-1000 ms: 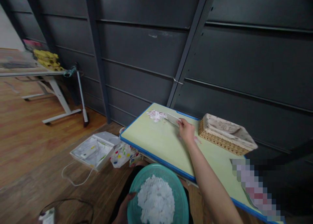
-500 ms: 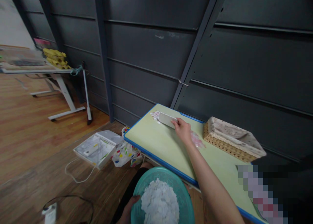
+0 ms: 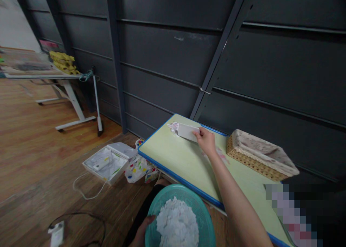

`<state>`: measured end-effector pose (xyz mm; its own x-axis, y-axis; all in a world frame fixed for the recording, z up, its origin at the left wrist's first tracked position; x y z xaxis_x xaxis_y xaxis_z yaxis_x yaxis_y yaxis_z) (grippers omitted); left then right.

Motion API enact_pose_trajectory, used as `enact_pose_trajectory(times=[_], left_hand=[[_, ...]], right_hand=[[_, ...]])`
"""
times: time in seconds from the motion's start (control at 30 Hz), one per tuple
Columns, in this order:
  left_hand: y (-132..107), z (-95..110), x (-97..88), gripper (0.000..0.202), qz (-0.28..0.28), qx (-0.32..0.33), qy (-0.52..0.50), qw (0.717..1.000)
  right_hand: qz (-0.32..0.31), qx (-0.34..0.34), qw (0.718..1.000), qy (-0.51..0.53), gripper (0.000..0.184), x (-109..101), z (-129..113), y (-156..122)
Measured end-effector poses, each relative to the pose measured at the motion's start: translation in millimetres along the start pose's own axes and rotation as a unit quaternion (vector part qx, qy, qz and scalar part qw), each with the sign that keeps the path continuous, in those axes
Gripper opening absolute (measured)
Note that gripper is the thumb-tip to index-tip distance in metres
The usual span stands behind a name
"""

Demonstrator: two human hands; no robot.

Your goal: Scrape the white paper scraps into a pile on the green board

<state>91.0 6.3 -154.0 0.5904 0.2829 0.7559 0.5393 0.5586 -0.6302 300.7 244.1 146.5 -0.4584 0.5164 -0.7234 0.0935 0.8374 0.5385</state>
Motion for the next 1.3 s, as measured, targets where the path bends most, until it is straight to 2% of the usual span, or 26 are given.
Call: enact_pose_trajectory(times=[0.1,0.23,0.37,0.5,0.63,0.97,1.07,1.2,1.3], left_hand=[[1.7,0.7,0.7,0.095,-0.012,-0.002,-0.022,1.0],[-0.5,1.3,6.1,0.094,-0.046,-0.022,-0.015,0.999],[-1.1,2.0,9.4,0.086,-0.073,-0.016,-0.019,0.997],[2.4,0.0,4.6,0.077,-0.055,-0.004,-0.016,0.998],[3.8,0.3,2.6,0.075,-0.04,0.004,0.008,0.999],[6.4,-3.9,2.4,0.076,-0.083,-0.023,-0.001,0.996],[6.5,-2.5,3.0,0.077,-0.082,-0.021,-0.008,0.996],[2.8,-2.8,8.6,0.069,-0.083,-0.04,-0.008,0.996],[-2.0,-0.3,14.0,0.063,-0.098,-0.027,-0.015,0.995]], right_hand=[[-0.009,-0.003,1.0,-0.012,0.025,1.4,-0.1,-1.0],[0.007,0.011,0.999,-0.031,0.027,-8.4,6.8,-2.7],[0.026,0.021,0.999,0.006,0.03,-6.8,7.6,-3.5],[0.016,0.014,1.0,0.022,0.03,7.9,-1.4,-3.2],[0.01,0.012,1.0,0.001,0.029,12.6,-7.3,-3.8],[-0.008,-0.005,1.0,-0.009,0.029,16.7,-9.2,-3.6],[-0.009,-0.006,0.999,-0.039,0.027,12.4,-7.0,-2.2],[-0.015,-0.005,0.997,-0.074,0.024,0.6,-2.5,-0.2],[-0.015,-0.004,0.997,-0.075,0.023,-8.8,0.1,0.5]])
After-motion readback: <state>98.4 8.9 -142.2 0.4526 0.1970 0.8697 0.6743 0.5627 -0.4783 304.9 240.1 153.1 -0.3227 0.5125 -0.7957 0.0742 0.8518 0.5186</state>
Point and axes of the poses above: each hand's wrist, its own y-axis towards the middle knuckle, its own x-axis out of the palm, z = x × y, the point moved 8 cm from there along y, towards the middle knuckle, and after that the axes turned 4 degrees about y, right-handed, at the moved point
